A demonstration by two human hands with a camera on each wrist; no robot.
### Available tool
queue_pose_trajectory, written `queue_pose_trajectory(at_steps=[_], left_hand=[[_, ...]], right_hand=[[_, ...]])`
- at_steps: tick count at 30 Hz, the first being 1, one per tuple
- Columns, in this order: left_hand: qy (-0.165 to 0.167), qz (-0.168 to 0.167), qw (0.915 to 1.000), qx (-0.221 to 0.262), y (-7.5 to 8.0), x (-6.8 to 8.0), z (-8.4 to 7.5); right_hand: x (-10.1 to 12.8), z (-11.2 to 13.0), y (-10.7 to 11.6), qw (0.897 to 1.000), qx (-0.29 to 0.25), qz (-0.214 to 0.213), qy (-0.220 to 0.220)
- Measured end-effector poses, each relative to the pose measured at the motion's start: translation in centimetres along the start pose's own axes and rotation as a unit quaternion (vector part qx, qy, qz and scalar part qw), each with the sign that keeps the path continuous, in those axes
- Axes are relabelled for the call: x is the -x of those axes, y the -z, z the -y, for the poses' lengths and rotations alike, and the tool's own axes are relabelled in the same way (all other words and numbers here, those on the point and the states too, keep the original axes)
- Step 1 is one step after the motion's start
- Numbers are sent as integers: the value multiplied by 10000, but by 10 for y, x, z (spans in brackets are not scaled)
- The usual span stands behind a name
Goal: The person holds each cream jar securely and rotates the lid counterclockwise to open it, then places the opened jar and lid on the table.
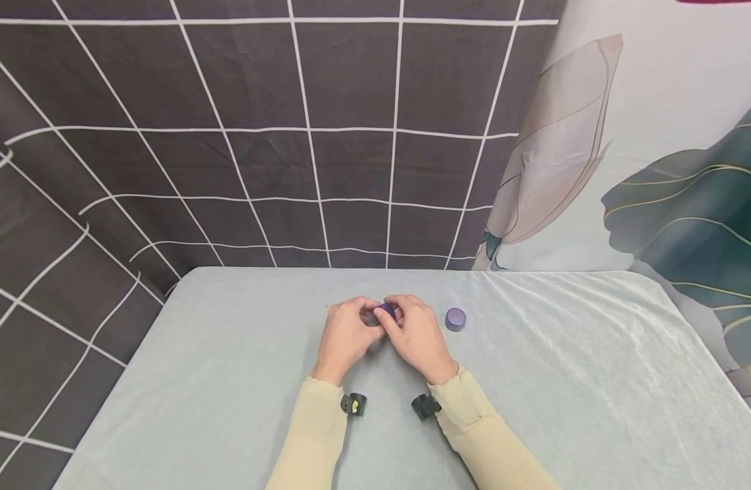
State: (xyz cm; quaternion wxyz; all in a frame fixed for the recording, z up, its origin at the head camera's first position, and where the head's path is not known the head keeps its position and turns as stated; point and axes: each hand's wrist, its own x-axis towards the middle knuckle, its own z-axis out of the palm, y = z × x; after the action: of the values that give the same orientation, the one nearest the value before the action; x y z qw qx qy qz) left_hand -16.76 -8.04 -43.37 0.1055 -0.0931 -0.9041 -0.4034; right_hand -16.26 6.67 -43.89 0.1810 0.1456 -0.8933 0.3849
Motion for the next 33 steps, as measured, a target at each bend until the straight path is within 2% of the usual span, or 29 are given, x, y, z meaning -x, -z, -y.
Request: queue_pose_trajectory(at_steps=[33], left_hand=[[12, -12, 10000, 82, 1, 1, 1]], right_hand=[[0, 2, 2, 9998, 48, 141, 154]])
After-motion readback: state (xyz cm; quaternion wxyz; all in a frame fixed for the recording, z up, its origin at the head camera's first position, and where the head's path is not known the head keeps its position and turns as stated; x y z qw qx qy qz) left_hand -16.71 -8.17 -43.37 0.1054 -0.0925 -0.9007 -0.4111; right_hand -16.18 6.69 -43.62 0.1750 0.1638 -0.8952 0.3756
